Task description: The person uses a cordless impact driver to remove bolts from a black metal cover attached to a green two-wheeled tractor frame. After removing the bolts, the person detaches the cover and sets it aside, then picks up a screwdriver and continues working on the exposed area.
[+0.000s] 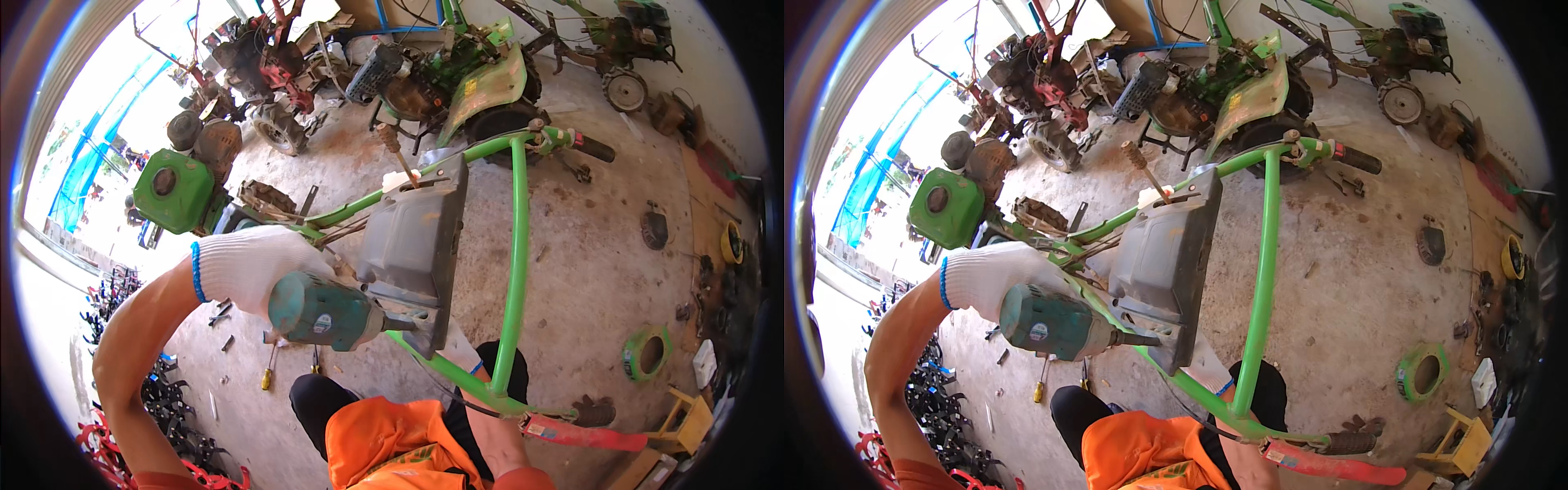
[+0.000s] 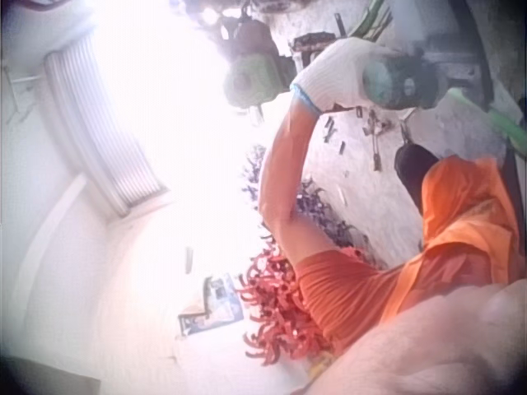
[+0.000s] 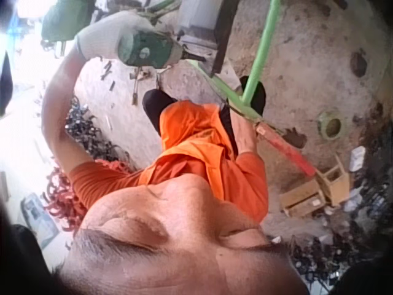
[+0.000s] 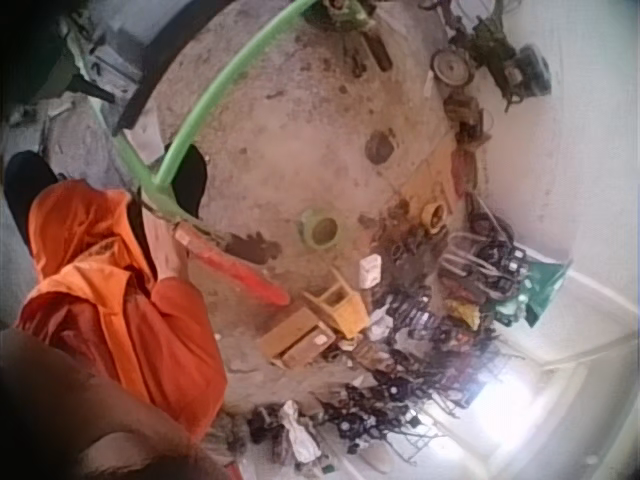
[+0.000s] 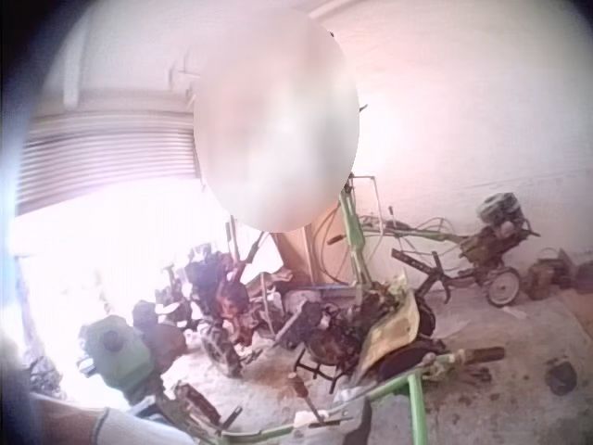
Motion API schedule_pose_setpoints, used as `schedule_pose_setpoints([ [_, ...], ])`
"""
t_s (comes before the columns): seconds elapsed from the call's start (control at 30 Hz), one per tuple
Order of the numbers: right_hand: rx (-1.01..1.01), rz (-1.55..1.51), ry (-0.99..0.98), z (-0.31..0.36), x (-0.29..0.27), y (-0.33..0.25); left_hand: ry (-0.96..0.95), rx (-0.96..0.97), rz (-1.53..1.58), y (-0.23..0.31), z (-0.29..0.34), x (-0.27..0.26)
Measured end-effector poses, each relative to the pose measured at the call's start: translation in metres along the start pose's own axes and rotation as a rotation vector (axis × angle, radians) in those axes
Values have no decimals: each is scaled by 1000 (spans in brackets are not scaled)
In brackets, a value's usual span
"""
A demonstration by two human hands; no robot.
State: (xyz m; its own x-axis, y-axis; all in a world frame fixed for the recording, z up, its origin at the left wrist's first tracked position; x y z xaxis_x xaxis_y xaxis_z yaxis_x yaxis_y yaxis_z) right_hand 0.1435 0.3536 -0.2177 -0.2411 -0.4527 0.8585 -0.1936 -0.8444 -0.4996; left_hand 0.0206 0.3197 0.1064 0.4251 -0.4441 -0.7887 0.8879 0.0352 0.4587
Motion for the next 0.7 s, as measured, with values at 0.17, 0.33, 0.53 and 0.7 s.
schedule_pose_setpoints([
  [0.17, -37, 68, -105, 4, 16, -13, -76, -111, -2, -11, 3, 9],
  [0.33, -141, 141, -133, 9, 24, -22, -72, -134, 33, -18, 7, 10],
  [0.53, -67, 122, -55, 3, 5, -7, -2, -252, 168, -33, 28, 21],
  [0.7, -20, 136, 21, 5, -3, -6, 41, -252, 205, -34, 42, 35],
])
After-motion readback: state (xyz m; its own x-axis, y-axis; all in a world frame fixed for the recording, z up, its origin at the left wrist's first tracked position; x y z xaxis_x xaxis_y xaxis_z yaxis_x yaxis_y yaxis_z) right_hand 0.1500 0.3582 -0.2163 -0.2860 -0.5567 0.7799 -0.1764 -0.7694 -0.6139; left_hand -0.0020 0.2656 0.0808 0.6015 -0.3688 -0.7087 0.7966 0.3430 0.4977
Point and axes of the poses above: each hand's wrist, its own z-axis away from the middle knuckle, its own x-axis out of the palm, y = z × x, the point moved 9 cm from there along -z, towards the middle knuckle, and after that the axes turned 2 degrees about y, right-handed, at the moved point
